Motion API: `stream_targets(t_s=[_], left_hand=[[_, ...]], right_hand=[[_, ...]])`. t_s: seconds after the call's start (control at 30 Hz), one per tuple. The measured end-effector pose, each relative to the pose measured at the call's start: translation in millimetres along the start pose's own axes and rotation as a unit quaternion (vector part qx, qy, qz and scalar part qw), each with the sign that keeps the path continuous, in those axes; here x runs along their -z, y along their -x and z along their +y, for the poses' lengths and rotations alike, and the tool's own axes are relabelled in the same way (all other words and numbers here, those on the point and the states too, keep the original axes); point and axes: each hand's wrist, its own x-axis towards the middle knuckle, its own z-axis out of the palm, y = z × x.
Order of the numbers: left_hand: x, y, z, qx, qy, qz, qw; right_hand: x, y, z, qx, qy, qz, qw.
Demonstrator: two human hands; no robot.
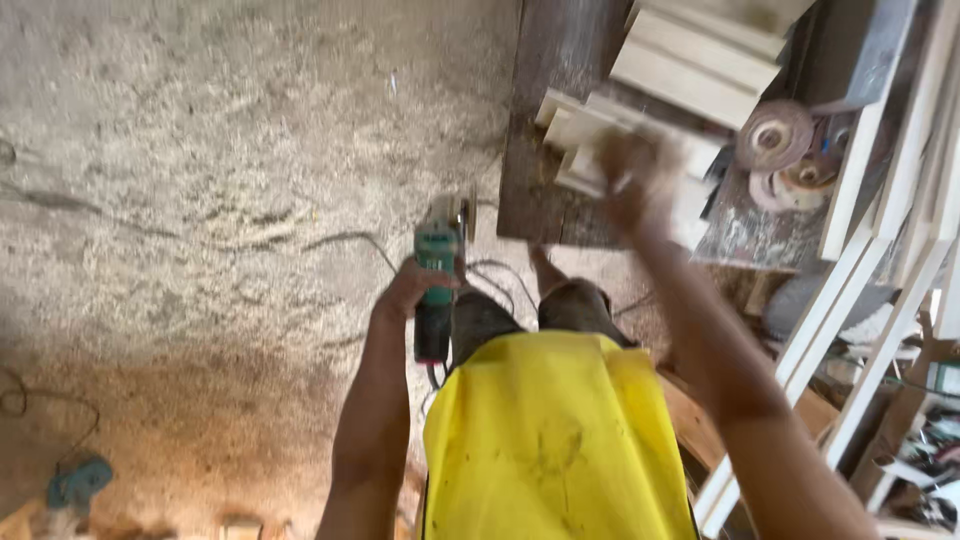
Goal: The person uses a handheld angle grinder with a sanding disc to smooth the edges of small rectangular wooden pieces. They pick up each piece, sand it against the spinning disc, and place it back on the workbench. The person repeats this process for multiple pieces.
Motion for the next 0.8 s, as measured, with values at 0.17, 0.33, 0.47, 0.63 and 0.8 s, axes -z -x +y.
stream_targets(t_s=[0.17, 0.33, 0.47, 0.63, 0.8], left_hand=[[-6, 3, 34, -0.010, 0.025, 0.031, 0.999], [-18, 17, 34, -0.026, 0.030, -0.025, 0.999], [-24, 18, 36, -0.019, 0.024, -0.034, 0.999], [-25, 18, 32, -0.027, 0.023, -0.052, 0.998], [-25, 12, 33, -0.026, 0.012, -0.058, 0.998]], right_hand=[[9, -29, 57, 0.076, -0.001, 0.137, 0.988], [-47, 17, 63, 0.073, -0.009, 0.028, 0.997], [-49, 28, 46, 0.099, -0.019, 0.056, 0.993], [-82, 69, -11, 0.234, -0.092, 0.041, 0.967], [-102, 71, -36, 0.234, -0.144, 0.073, 0.959]])
